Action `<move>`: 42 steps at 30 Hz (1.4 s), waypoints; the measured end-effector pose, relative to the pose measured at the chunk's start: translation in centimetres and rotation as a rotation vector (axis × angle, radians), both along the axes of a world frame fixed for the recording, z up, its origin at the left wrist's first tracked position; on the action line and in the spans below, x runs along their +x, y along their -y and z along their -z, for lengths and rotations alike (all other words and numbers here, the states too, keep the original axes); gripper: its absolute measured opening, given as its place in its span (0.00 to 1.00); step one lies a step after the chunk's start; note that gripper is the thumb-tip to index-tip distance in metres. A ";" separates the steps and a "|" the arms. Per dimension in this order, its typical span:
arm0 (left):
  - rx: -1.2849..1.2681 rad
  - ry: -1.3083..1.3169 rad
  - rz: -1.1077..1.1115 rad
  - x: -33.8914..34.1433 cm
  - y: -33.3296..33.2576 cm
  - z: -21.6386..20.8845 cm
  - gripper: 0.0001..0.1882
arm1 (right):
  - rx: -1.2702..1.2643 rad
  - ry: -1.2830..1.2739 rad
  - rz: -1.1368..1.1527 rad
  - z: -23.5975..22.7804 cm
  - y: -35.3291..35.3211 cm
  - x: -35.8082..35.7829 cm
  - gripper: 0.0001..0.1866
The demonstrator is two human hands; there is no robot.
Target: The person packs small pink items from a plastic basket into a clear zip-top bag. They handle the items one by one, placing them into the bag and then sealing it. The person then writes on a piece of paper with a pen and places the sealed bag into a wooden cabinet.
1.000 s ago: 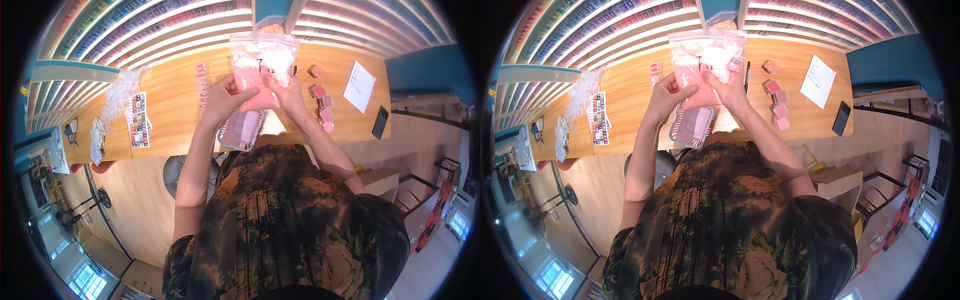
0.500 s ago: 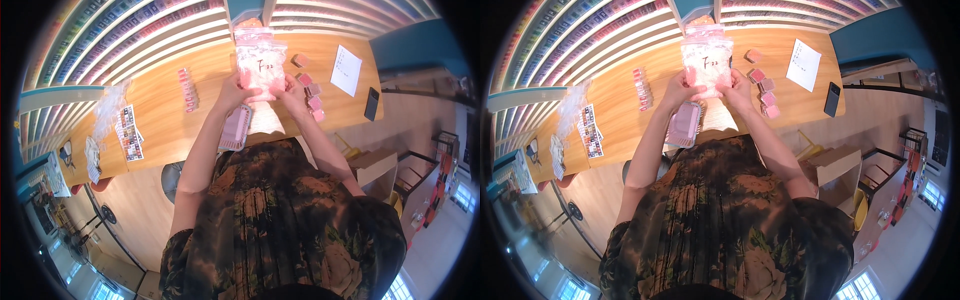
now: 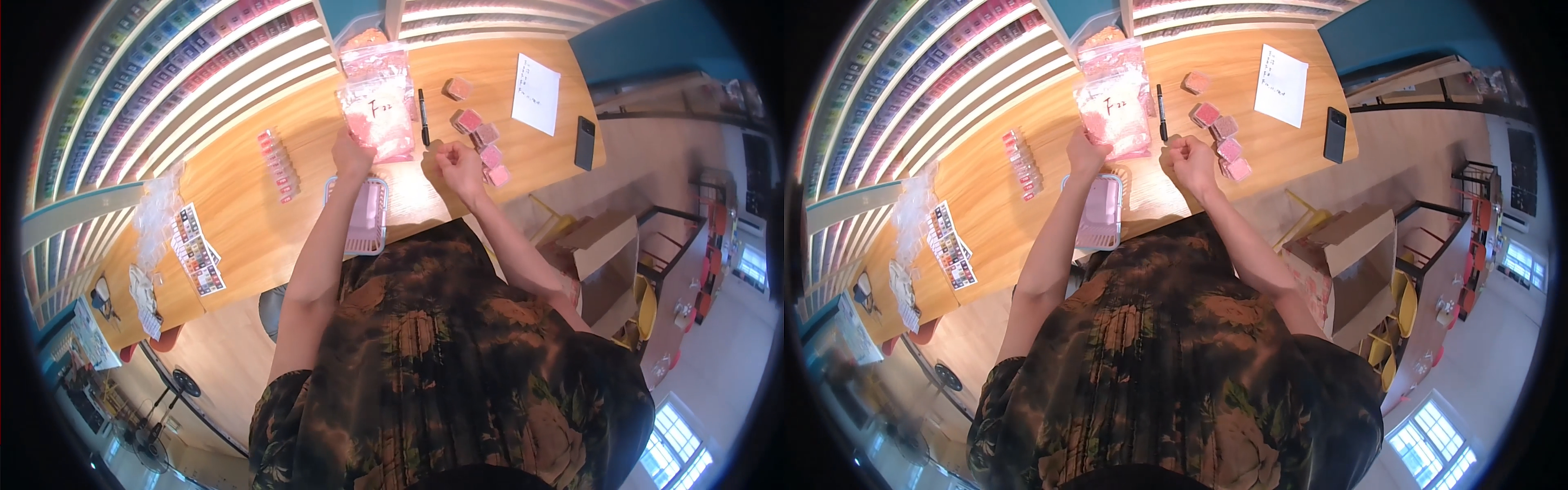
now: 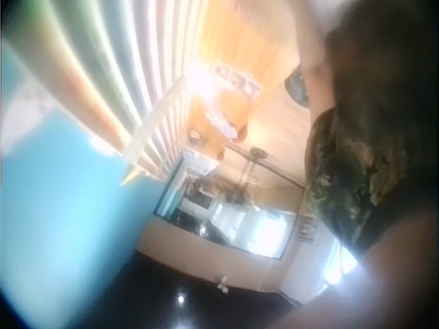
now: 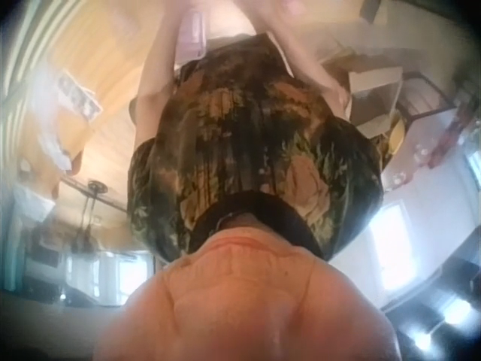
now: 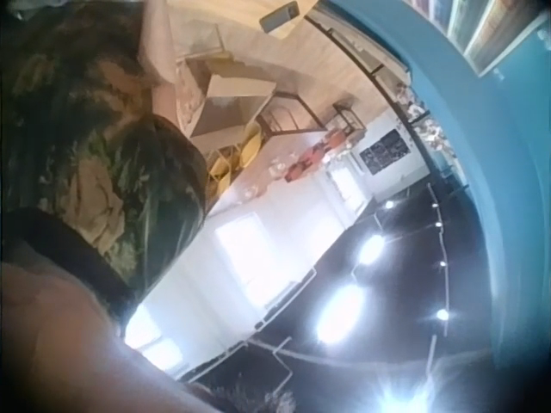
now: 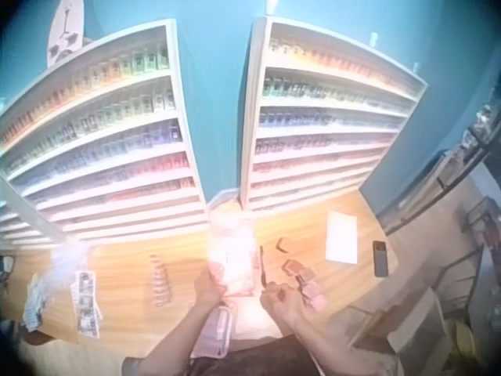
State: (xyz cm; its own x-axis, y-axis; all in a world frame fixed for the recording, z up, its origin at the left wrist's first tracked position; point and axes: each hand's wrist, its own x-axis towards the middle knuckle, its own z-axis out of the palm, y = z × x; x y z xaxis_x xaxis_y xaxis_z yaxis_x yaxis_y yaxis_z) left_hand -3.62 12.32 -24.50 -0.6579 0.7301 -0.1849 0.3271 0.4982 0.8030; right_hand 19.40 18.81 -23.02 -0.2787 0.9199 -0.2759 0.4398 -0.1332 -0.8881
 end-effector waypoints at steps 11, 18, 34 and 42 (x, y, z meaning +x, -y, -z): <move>0.221 -0.319 0.045 2.1 1.3 -3.2 0.28 | 0.234 0.683 -0.245 1.0 -7.2 -7.9 0.13; 0.139 0.070 0.191 5.5 3.2 -11.1 0.18 | -0.380 -0.163 -0.015 -4.1 -4.9 -5.0 0.10; 0.056 0.275 0.750 20.0 -10.7 -11.2 0.11 | -0.244 -0.569 0.212 -11.1 -8.4 9.1 0.12; -0.048 0.086 0.879 26.1 -17.2 -13.3 0.08 | 0.011 -0.520 0.552 -10.4 -12.3 13.3 0.16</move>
